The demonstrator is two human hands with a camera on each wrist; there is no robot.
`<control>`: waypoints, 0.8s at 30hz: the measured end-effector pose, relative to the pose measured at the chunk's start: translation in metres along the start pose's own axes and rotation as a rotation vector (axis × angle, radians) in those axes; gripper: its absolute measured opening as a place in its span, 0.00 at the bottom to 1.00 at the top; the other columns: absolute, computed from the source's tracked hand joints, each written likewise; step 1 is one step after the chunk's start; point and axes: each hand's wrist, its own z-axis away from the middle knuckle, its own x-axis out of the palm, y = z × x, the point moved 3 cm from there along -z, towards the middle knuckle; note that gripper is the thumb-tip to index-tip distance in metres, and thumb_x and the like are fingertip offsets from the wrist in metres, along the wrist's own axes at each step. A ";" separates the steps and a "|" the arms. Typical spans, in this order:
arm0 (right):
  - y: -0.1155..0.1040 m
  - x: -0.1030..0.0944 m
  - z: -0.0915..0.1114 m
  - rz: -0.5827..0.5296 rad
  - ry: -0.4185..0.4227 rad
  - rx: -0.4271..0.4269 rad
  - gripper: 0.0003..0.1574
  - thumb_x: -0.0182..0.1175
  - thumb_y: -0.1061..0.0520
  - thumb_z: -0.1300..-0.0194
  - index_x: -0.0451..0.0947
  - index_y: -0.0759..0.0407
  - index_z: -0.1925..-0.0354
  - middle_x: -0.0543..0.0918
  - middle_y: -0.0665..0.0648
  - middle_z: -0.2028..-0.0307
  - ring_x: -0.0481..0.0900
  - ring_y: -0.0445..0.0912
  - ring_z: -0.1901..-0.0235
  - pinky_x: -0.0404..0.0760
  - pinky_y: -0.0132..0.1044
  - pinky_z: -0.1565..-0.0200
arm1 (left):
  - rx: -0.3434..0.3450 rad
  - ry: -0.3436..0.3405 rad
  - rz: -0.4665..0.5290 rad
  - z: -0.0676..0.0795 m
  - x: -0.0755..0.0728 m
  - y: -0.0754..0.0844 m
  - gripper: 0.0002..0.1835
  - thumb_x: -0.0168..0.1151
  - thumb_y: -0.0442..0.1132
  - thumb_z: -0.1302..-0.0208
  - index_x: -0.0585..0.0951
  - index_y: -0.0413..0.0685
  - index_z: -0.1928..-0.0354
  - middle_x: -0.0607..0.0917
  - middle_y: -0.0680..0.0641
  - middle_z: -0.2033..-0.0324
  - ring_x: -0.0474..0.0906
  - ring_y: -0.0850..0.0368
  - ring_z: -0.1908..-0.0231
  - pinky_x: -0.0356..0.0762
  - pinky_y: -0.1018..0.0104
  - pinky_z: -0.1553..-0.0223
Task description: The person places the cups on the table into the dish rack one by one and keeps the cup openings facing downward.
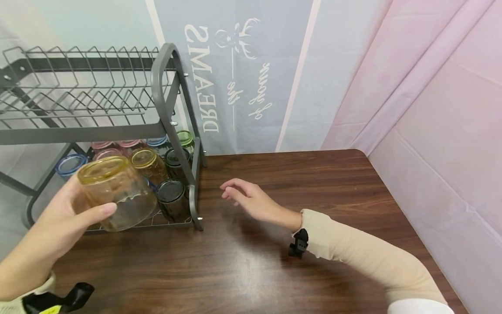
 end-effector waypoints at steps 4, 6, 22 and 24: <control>0.002 0.010 -0.006 -0.007 -0.073 0.065 0.22 0.48 0.51 0.18 0.76 0.62 0.39 0.86 0.58 0.53 0.84 0.51 0.50 0.85 0.48 0.51 | 0.007 0.082 0.015 0.008 -0.018 0.001 0.41 0.46 0.07 0.41 0.58 0.34 0.25 0.75 0.40 0.34 0.78 0.54 0.39 0.78 0.72 0.46; 0.003 0.014 -0.010 -0.009 -0.103 0.084 0.22 0.48 0.51 0.18 0.76 0.64 0.39 0.86 0.60 0.51 0.84 0.53 0.49 0.86 0.45 0.53 | 0.015 0.112 0.040 0.012 -0.027 0.000 0.40 0.45 0.06 0.41 0.59 0.33 0.26 0.75 0.40 0.35 0.78 0.54 0.40 0.79 0.71 0.46; 0.004 0.054 -0.029 -0.080 -0.167 0.091 0.20 0.55 0.58 0.22 0.77 0.70 0.41 0.84 0.68 0.50 0.83 0.60 0.51 0.87 0.46 0.56 | 0.175 0.464 -0.085 0.020 -0.072 0.006 0.35 0.47 0.06 0.46 0.73 0.34 0.35 0.82 0.45 0.45 0.78 0.58 0.46 0.73 0.80 0.46; 0.003 0.058 -0.030 -0.084 -0.167 0.092 0.19 0.56 0.58 0.23 0.77 0.70 0.42 0.85 0.67 0.52 0.85 0.58 0.53 0.87 0.45 0.56 | 0.163 0.552 -0.200 0.022 -0.075 0.007 0.38 0.49 0.06 0.48 0.72 0.37 0.34 0.80 0.47 0.44 0.75 0.60 0.45 0.71 0.81 0.45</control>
